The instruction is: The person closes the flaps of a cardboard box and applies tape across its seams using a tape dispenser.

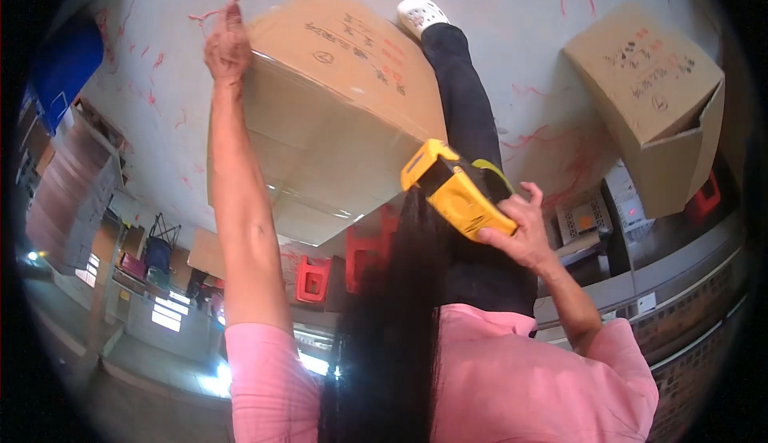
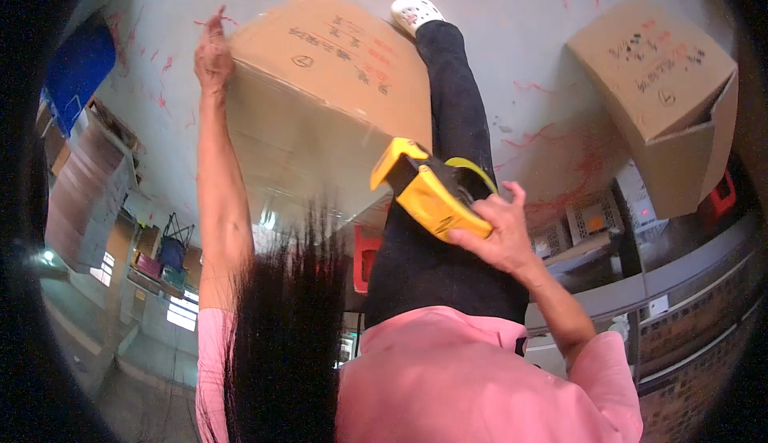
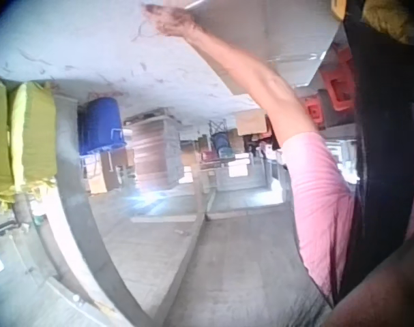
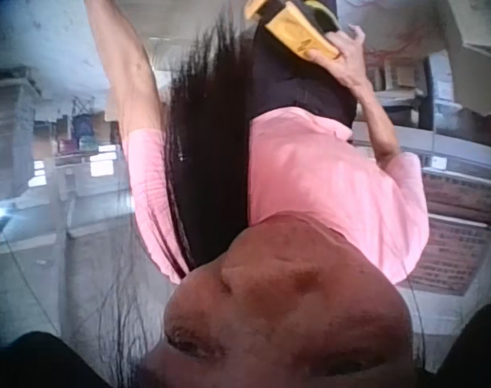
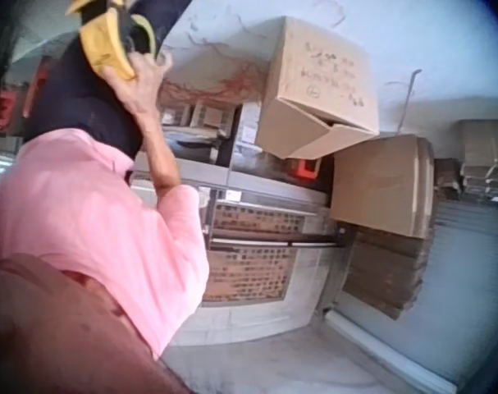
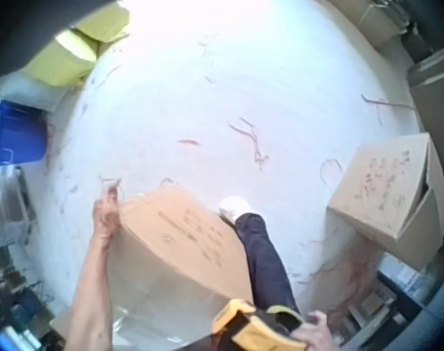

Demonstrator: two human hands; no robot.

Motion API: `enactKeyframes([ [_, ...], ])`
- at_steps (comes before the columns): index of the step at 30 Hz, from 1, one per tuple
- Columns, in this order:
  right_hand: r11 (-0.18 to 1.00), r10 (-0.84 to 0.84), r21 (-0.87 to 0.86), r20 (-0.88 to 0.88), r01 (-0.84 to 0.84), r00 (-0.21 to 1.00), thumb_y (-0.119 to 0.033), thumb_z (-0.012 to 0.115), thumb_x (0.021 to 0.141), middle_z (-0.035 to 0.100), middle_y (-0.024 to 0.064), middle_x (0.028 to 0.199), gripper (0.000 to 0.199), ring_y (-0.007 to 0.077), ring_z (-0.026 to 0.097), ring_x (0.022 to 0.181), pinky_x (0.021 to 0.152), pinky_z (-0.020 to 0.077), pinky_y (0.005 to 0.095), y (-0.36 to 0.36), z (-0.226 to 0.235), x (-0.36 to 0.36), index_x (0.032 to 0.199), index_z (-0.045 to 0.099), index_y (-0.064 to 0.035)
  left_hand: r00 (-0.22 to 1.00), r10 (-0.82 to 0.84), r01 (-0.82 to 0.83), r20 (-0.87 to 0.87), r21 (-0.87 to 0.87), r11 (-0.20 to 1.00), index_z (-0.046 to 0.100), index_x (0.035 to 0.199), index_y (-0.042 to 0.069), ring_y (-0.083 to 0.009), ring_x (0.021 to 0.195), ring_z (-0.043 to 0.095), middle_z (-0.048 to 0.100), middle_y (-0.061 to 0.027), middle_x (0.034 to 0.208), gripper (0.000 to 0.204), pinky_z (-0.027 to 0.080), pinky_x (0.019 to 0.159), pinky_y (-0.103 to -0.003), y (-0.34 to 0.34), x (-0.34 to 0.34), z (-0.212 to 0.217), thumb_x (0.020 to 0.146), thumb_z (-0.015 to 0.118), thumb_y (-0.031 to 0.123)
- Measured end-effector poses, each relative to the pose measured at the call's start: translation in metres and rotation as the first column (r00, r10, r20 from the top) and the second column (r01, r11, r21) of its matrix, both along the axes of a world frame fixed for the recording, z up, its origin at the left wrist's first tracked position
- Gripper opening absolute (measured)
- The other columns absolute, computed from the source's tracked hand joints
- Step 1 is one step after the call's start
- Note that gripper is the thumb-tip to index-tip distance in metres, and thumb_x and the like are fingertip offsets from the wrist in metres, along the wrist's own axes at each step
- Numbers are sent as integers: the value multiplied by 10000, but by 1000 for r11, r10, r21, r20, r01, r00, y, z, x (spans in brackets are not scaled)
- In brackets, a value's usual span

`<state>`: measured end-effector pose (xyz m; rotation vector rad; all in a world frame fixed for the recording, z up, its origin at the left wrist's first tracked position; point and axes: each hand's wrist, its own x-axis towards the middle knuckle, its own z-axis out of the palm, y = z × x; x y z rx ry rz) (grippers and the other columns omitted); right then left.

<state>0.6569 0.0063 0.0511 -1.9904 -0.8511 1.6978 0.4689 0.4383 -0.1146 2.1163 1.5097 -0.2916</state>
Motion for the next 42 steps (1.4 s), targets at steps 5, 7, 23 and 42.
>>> enactKeyframes([
  [5,990,-140,-39,-30,139,990,-420,680,695,476,41,635,373,177,499,690,985,199,433,-78,-1,-3,723,605,-55,983,-182,182,-31,332,925,475,1255,251,-276,1170,470,519,-67,1259,468,227,1001,-542,7,-14,-17,932,244,500],
  [7,987,-159,-34,-11,159,987,-431,675,695,487,44,637,387,181,505,701,989,202,432,-104,-7,-7,727,608,-51,976,-209,217,-62,351,911,462,1266,256,-273,1179,463,510,-60,1270,470,214,994,-564,13,-23,-23,933,237,499],
  [23,980,-201,-2,-53,201,978,-432,669,692,511,74,638,414,211,531,718,997,229,442,-187,-73,-21,745,599,-27,976,-189,157,110,252,955,481,1255,79,-236,1069,548,568,-134,1166,524,392,914,-337,25,-26,-19,956,236,432],
  [42,990,-141,77,613,119,777,-408,615,726,544,115,583,369,268,547,605,687,383,389,-33,-179,-90,654,572,-49,995,-69,85,-71,243,966,584,1178,140,-300,1112,507,581,-163,1153,725,329,968,-371,8,-9,-4,877,164,647],
])
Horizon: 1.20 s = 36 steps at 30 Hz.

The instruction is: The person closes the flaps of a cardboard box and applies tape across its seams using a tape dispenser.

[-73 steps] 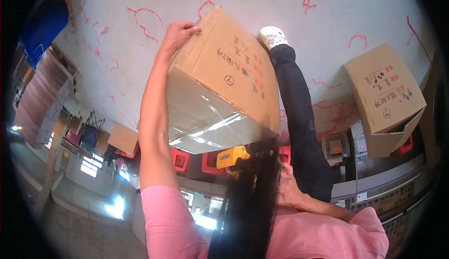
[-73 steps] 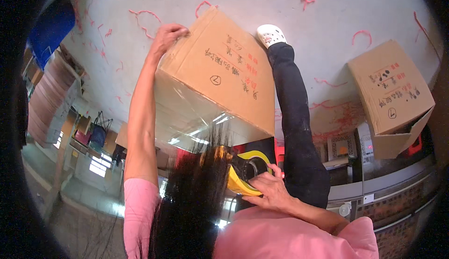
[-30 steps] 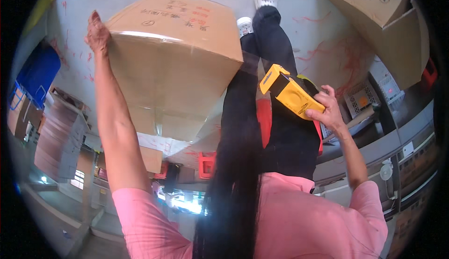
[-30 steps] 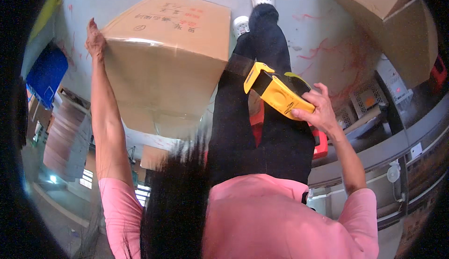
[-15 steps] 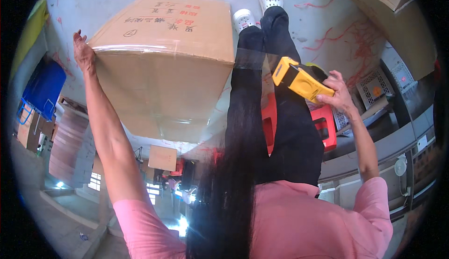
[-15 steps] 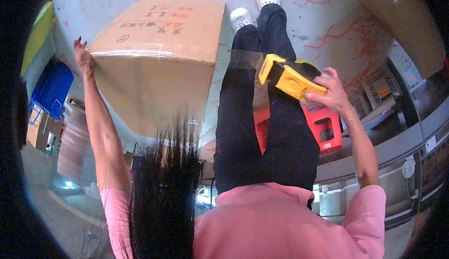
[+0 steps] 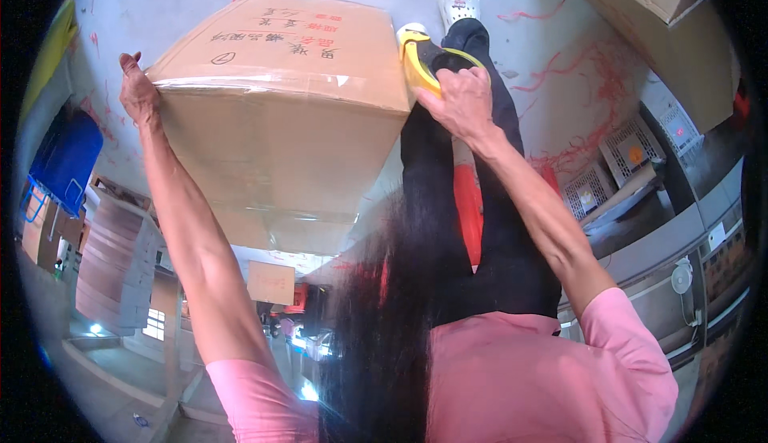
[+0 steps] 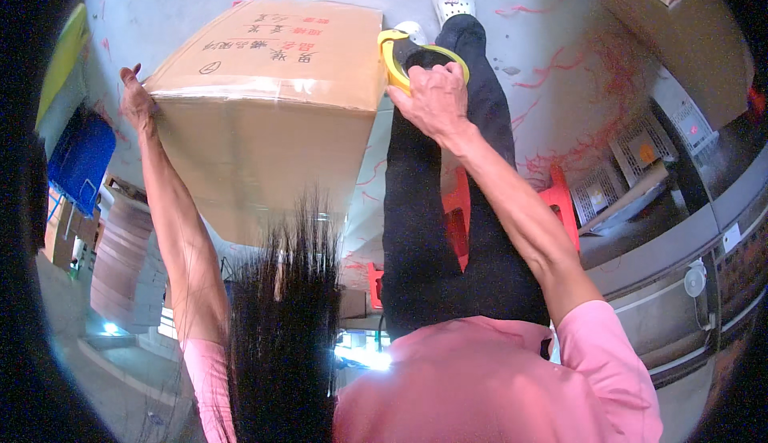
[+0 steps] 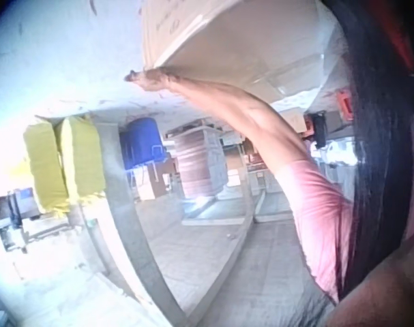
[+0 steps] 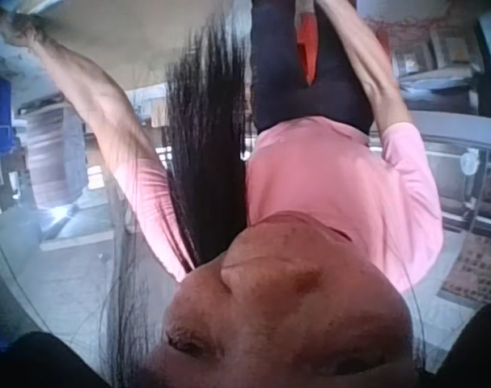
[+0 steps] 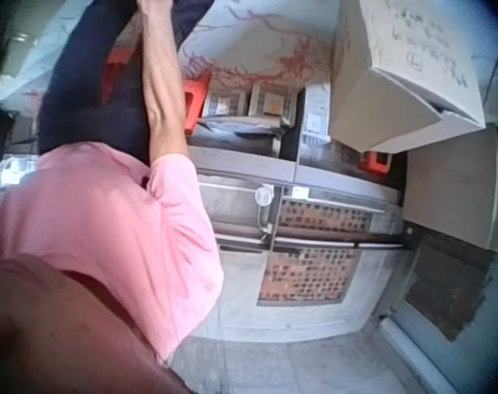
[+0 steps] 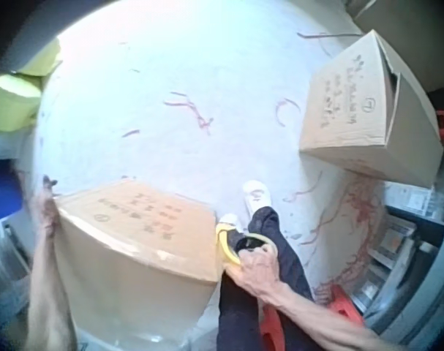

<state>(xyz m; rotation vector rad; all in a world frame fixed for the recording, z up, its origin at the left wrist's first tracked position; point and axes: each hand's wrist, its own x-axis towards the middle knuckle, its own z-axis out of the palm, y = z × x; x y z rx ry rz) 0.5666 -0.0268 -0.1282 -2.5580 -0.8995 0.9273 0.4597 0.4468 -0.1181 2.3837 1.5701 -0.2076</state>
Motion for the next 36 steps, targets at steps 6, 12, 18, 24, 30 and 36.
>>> enactKeyframes([
  [6,947,-265,-236,-195,216,944,-419,596,761,599,189,641,409,340,595,693,722,392,448,-10,-22,7,753,593,-10,997,-4,10,73,-82,997,568,1181,96,-326,1109,494,567,-163,1164,618,347,951,-363,3,-5,-18,926,211,531],
  [12,864,-454,-250,-13,437,891,-397,567,812,602,219,882,510,369,568,833,780,390,453,-34,17,-18,1090,470,19,890,-297,224,345,237,945,474,1248,58,-336,1267,300,412,-196,1307,434,196,1053,-461,-58,-31,-33,902,390,308],
  [18,916,-399,-73,-44,395,916,-289,621,781,588,173,901,438,310,530,895,848,317,431,58,-2,-10,1099,486,-18,934,-352,357,-66,261,897,467,1305,188,-415,1312,153,189,-242,1414,588,136,1055,-530,-82,-18,4,778,498,447],
  [24,970,-59,239,48,46,997,-207,648,732,576,162,851,335,305,496,870,827,300,421,118,-33,5,947,494,-3,912,-265,352,-314,263,898,471,1298,207,-458,1316,129,183,-243,1424,564,114,1065,-535,-82,-3,2,751,478,341],
  [30,969,-218,-195,-380,152,899,-289,630,758,579,196,938,393,317,515,940,853,315,436,102,-41,34,985,503,6,756,-225,291,-615,8,957,514,1253,183,-469,1326,82,116,-311,1422,472,60,1054,-580,-102,32,34,839,454,402],
  [36,961,-277,4,18,277,961,-317,615,783,571,204,939,537,360,514,911,847,339,454,10,-55,53,1199,457,-17,697,-702,652,-147,-278,705,459,1268,38,-414,1327,160,303,-235,1388,655,70,1069,-562,-247,26,68,795,540,484],
])
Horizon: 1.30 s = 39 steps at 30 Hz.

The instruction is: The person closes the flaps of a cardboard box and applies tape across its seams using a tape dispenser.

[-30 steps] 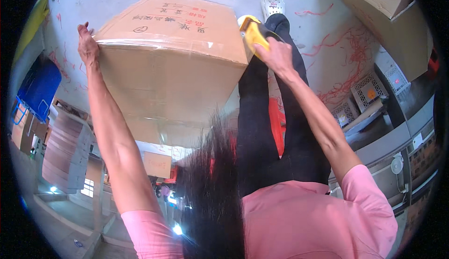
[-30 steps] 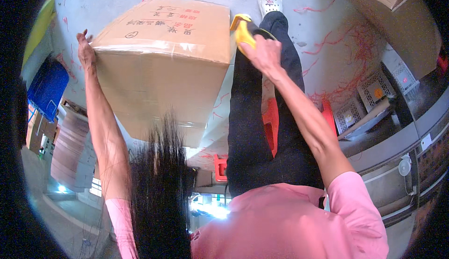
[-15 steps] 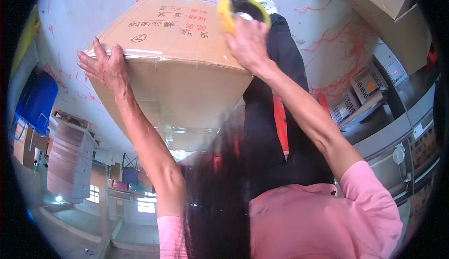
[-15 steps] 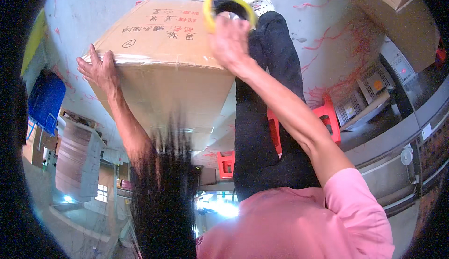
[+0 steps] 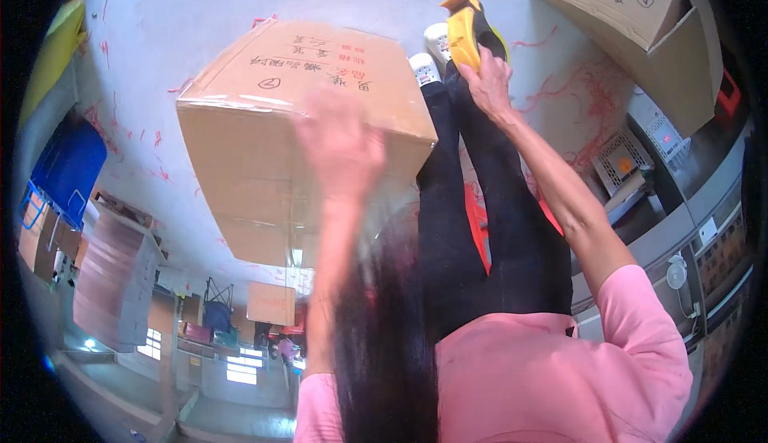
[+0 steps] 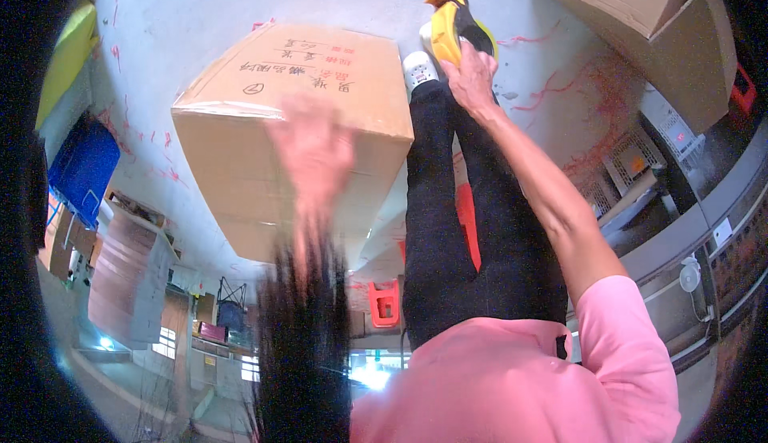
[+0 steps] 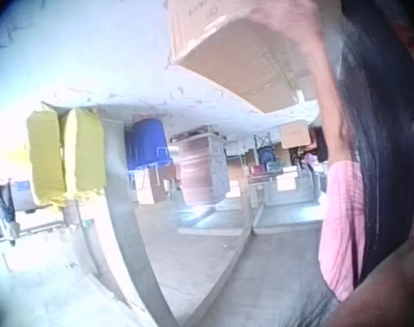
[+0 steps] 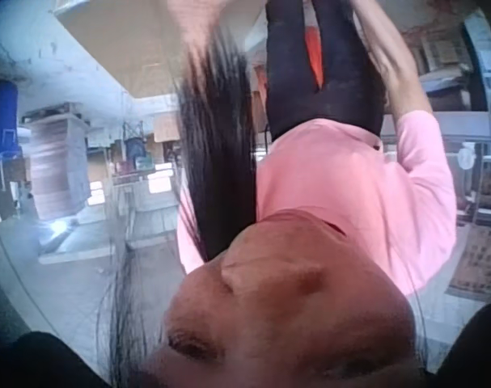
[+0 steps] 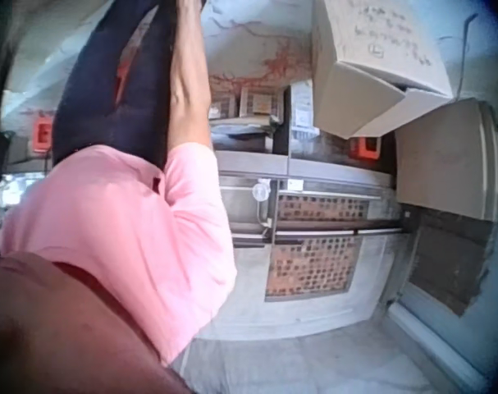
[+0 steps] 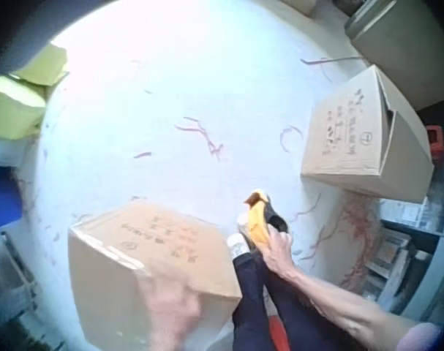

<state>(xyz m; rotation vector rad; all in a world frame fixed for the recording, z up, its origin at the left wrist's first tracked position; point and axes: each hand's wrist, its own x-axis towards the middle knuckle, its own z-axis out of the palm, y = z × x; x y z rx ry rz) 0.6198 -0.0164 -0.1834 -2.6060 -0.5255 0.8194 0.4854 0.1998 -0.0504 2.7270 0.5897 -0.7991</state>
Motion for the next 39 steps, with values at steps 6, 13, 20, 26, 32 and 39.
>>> enactKeyframes([
  [6,996,-71,43,-36,72,997,-265,645,749,569,183,914,436,335,502,919,851,312,455,48,-26,-54,1060,496,2,994,54,-58,-96,-35,998,355,1285,-104,-411,1317,191,317,-265,1364,733,78,1083,-511,-35,16,0,809,525,427],
  [13,891,442,111,17,-441,897,-245,649,739,579,156,900,407,309,492,898,825,327,416,77,-26,-29,1049,510,-21,947,-99,29,-305,-228,973,393,1270,-84,-411,1301,233,335,-282,1345,687,95,1089,-479,-10,49,-5,848,421,457],
  [20,989,143,62,-183,-134,973,-285,623,779,575,192,945,484,341,504,924,850,318,437,82,26,-5,1144,470,-5,987,22,-24,157,15,1000,474,1263,84,-397,1272,300,384,-226,1338,528,123,1062,-541,4,38,-16,856,412,415],
  [26,992,83,97,-51,-78,995,-234,618,779,546,182,954,498,325,485,898,865,314,429,128,45,-38,1166,436,20,955,202,-258,-217,-268,928,456,1282,80,-401,1306,237,326,-206,1385,501,71,1055,-578,32,40,-36,834,484,302],
  [32,983,182,63,-172,-173,968,-225,625,771,528,165,955,568,315,468,890,834,323,427,137,46,-43,1232,411,28,886,336,-413,320,213,886,453,1267,21,-400,1296,252,339,-244,1362,565,57,1070,-547,127,43,-11,823,489,369],
  [39,989,141,1,-253,-145,957,-205,645,754,541,172,972,511,332,476,902,855,317,425,163,47,-41,1173,444,9,953,168,-152,-251,79,985,491,1262,93,-390,1286,273,367,-245,1340,535,105,1068,-530,164,18,-49,811,524,381],
])
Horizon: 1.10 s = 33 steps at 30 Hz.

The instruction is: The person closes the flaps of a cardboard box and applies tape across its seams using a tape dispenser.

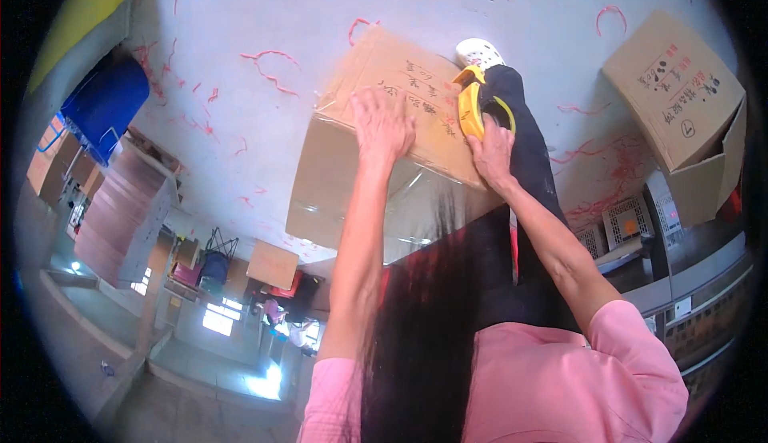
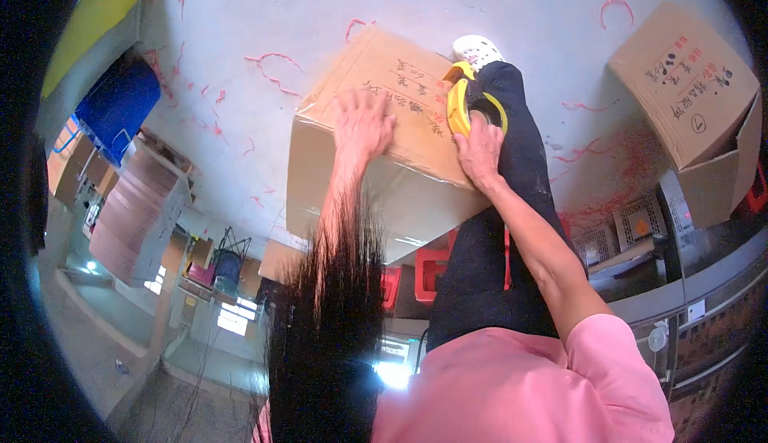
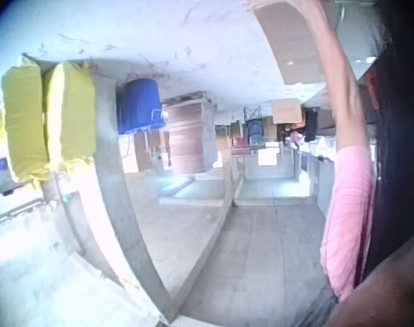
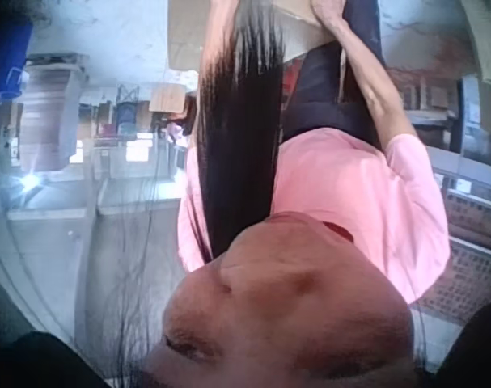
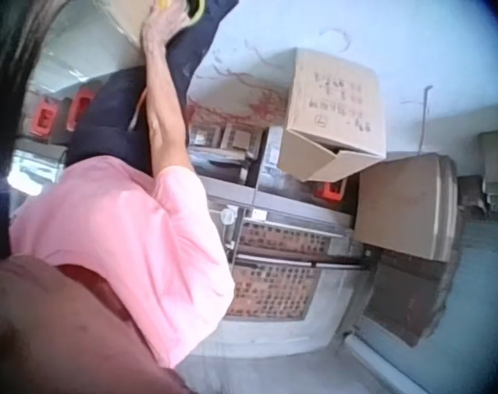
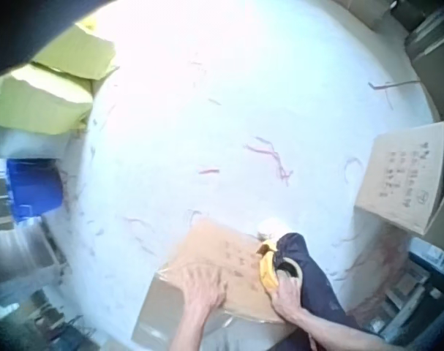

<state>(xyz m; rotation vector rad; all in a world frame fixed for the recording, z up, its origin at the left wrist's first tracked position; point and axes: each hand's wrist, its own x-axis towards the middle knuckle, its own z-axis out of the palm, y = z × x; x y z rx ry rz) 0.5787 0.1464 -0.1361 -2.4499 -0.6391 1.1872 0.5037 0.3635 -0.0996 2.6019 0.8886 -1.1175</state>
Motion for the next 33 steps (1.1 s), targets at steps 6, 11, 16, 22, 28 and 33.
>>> enactKeyframes([
  [6,1000,28,-14,120,-27,992,-194,626,775,522,189,991,503,335,446,972,901,300,444,-32,27,24,1177,433,38,900,57,-251,432,407,878,513,1213,73,-369,1224,367,408,-201,1320,432,266,1023,-474,66,23,11,834,542,279],
  [11,989,-100,-101,67,107,993,-223,604,794,503,197,983,497,342,438,961,899,293,448,-42,19,-17,1183,425,29,968,242,-241,-68,33,970,518,1167,16,-329,1136,468,482,-168,1264,444,375,945,-410,80,-2,9,872,464,344],
  [16,986,-125,-113,-16,122,992,-210,602,795,517,188,1037,485,328,446,976,906,294,435,-28,-25,-4,1185,430,19,984,-106,114,-146,43,993,447,1239,-49,-358,1227,382,418,-197,1326,595,295,1000,-471,76,5,9,891,402,431],
  [22,983,-177,22,-110,180,978,-236,613,790,543,174,990,501,324,472,937,900,305,423,-4,-20,25,1193,441,7,929,-156,139,-335,-74,987,343,1324,-47,-387,1308,238,282,-186,1420,835,188,1030,-538,69,18,-10,828,364,625],
  [28,969,-185,137,-137,204,973,-282,587,811,532,187,999,502,329,471,963,903,319,415,3,10,92,1195,438,4,846,-186,111,-499,-175,978,303,1358,-17,-399,1326,184,214,-161,1454,884,126,1055,-533,55,31,-59,805,361,671],
  [33,917,-382,117,-16,381,924,-294,603,821,566,214,1009,484,339,530,956,845,401,417,-43,18,143,1165,465,17,939,83,-254,-335,-508,823,317,1368,63,-400,1315,205,275,-157,1427,762,139,1058,-529,20,47,-71,833,409,597],
])
